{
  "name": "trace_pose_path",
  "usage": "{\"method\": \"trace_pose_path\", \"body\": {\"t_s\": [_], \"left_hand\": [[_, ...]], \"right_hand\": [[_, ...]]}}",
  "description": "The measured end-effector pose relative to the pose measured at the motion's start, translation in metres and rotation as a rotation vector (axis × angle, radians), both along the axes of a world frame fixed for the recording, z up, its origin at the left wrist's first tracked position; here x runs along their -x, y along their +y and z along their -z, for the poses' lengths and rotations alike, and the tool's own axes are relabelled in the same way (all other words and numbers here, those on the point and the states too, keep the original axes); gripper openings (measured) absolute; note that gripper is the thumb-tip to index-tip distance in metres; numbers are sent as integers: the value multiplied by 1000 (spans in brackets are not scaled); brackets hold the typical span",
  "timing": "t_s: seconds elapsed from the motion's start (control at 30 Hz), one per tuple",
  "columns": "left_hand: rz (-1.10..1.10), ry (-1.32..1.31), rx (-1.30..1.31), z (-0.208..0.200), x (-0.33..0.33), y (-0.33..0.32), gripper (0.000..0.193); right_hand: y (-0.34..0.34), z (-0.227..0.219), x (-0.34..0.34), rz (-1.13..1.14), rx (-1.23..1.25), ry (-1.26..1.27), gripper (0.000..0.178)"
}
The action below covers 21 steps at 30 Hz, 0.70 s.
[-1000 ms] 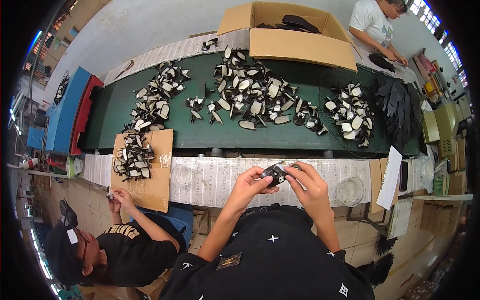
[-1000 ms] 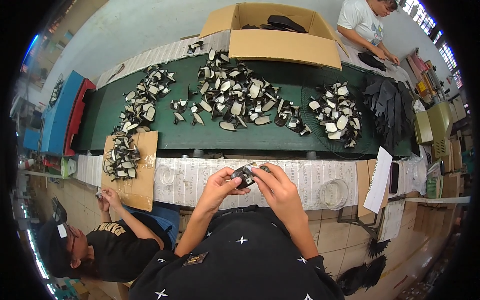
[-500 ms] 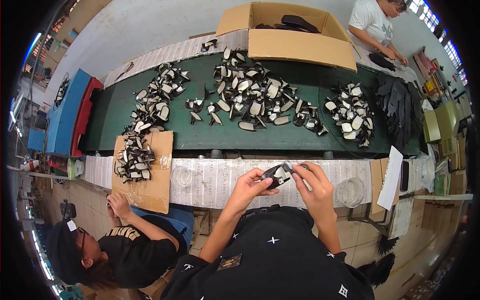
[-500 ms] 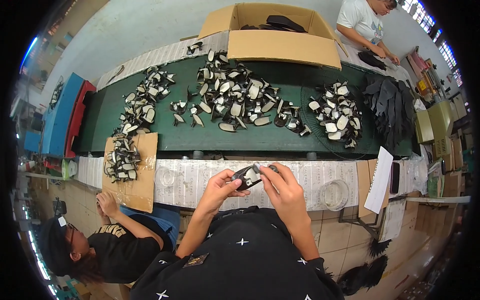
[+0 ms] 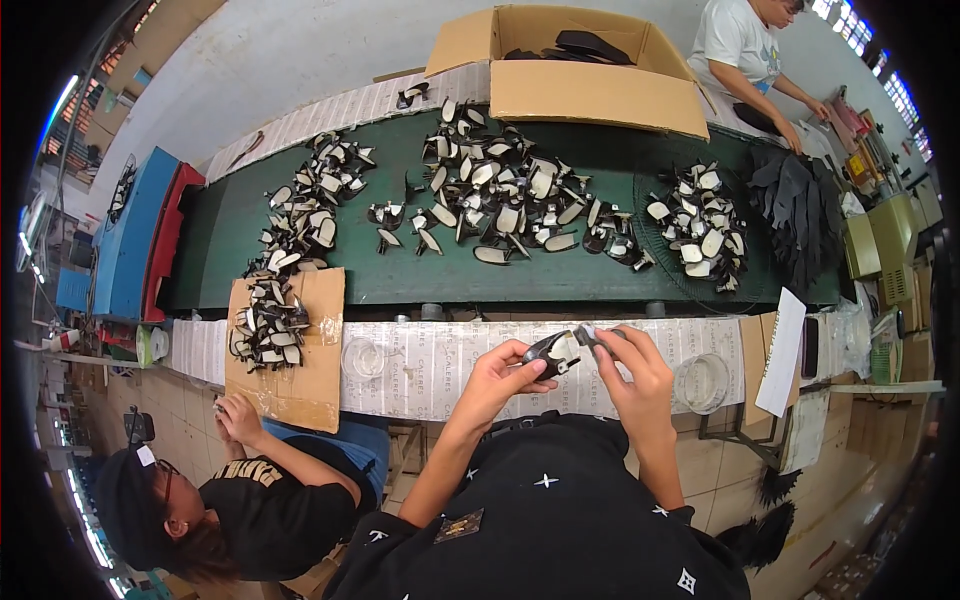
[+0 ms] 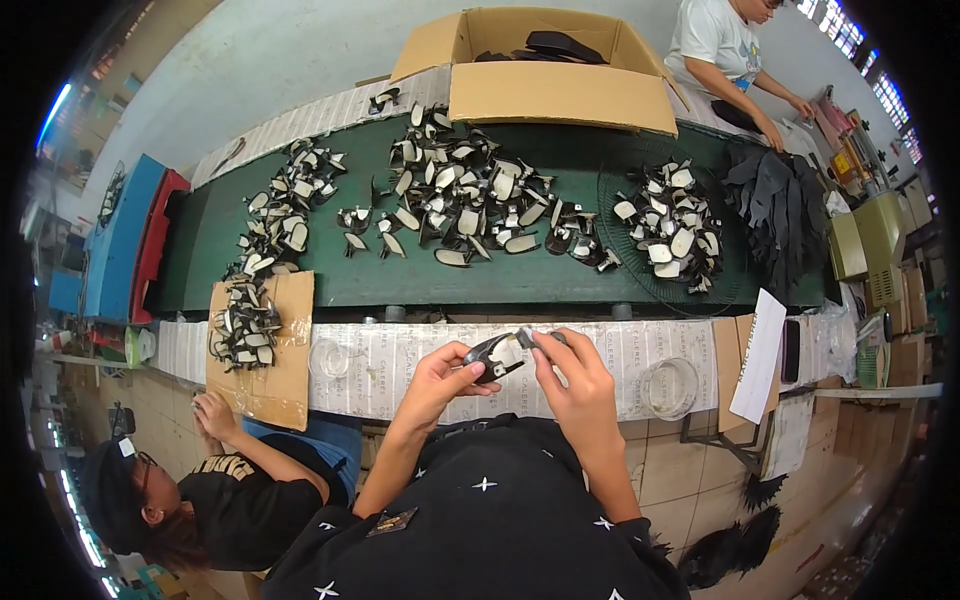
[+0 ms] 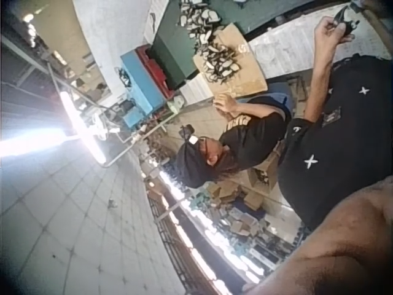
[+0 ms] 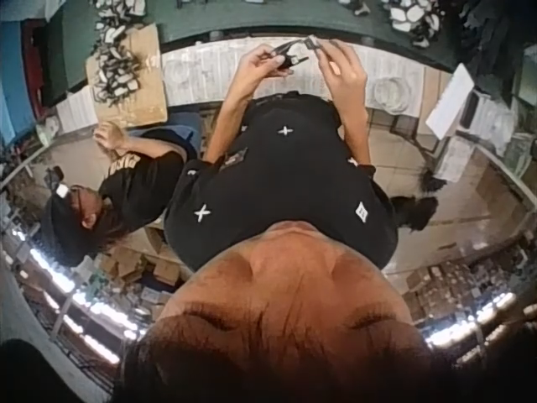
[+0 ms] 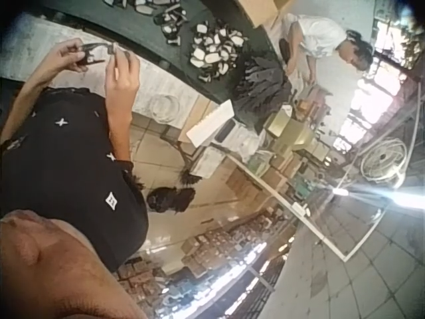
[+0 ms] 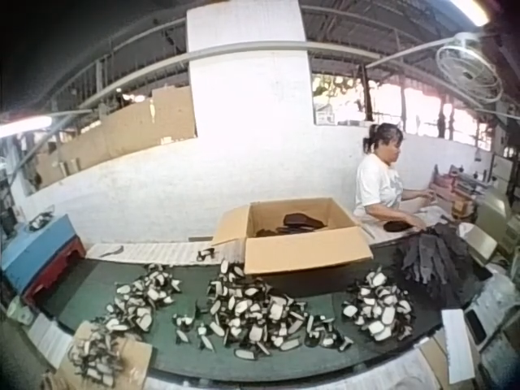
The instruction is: Sorting and applying adhesive to small black and white shoe components at a manufacturing workstation.
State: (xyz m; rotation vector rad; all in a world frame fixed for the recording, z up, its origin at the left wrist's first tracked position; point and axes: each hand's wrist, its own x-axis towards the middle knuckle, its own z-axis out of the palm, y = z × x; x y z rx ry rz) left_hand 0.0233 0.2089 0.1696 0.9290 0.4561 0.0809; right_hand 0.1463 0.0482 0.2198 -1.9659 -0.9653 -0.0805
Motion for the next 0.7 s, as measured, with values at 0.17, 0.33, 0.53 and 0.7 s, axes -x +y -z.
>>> {"method": "trace_pose_path", "body": {"t_s": [0.17, 0.33, 0.53, 0.7], "left_hand": [[-23, 14, 75, -2, -1, 1, 14], [-1, -26, 118, 0, -3, 1, 15], [-13, -5, 67, -2, -4, 0, 15], [-9, 14, 27, 3, -6, -2, 15]], "right_hand": [[1, -9, 8, -24, -131, 292, 18], [2, -1, 14, -41, -133, 332, 19], [-1, 12, 12, -79, -322, 783, 20], [-15, 24, 0, -66, -474, 1107, 21]]}}
